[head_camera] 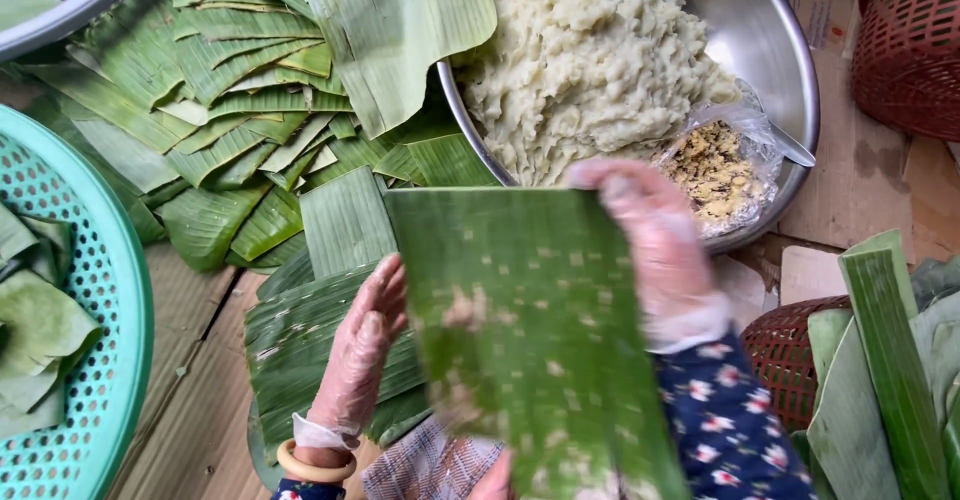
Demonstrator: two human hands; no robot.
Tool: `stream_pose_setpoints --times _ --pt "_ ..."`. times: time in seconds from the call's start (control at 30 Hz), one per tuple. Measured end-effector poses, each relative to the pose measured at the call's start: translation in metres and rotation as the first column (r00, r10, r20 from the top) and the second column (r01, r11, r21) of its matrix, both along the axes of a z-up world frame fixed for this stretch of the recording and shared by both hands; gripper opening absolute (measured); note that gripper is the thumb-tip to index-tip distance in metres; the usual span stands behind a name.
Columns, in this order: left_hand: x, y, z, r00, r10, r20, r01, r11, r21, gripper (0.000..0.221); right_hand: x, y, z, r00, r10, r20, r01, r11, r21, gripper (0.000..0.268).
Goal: The person prepares banana leaf wrappers by trimming the leaves with scissors and then placing portions of dough and filling onto the leaves and pressing them flat.
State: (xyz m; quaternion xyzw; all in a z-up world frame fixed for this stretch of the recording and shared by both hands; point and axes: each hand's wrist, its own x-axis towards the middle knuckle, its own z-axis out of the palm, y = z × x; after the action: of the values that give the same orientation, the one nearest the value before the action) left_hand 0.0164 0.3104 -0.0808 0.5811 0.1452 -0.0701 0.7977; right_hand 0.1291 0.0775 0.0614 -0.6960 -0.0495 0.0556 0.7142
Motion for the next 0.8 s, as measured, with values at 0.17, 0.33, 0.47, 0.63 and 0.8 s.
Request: stream_pose_setpoints --times 0.17,0.33,0.47,0.63,0.8 --pt "-0.002 0.008 -0.023 0.986 0.057 -0.156 -0.102 0.948 -0.301 0.064 -0.005 0.02 -0.068 0.937 0.174 -0.301 -0.195 0.98 -0.039 0.027" --pt "0.0 0.021 -0.034 0.897 0.097 -0.43 -0.299 0.85 -0.433 0.078 -0.013 0.012 -0.152 0.948 0.043 -0.316 -0.109 0.974 -0.197 0.021" --pt "-0.001 0.022 -0.061 0.896 0.002 -0.443 0.01 1.0 0.023 0.099 -0.015 0.024 -0.143 0.972 0.082 -0.221 -0.153 0.932 -0.328 0.019" --pt "0.003 0.028 -0.057 0.912 -0.022 -0.41 0.026 1.0 0.006 0.029 -0.012 0.033 -0.138 0.99 0.102 -0.093 -0.138 0.724 -0.676 0.03" --pt "0.007 0.075 -0.062 0.921 0.087 -0.379 -0.031 0.988 0.152 0.036 -0.008 0.024 -0.127 0.985 -0.02 -0.172 -0.115 0.67 -0.733 0.028"
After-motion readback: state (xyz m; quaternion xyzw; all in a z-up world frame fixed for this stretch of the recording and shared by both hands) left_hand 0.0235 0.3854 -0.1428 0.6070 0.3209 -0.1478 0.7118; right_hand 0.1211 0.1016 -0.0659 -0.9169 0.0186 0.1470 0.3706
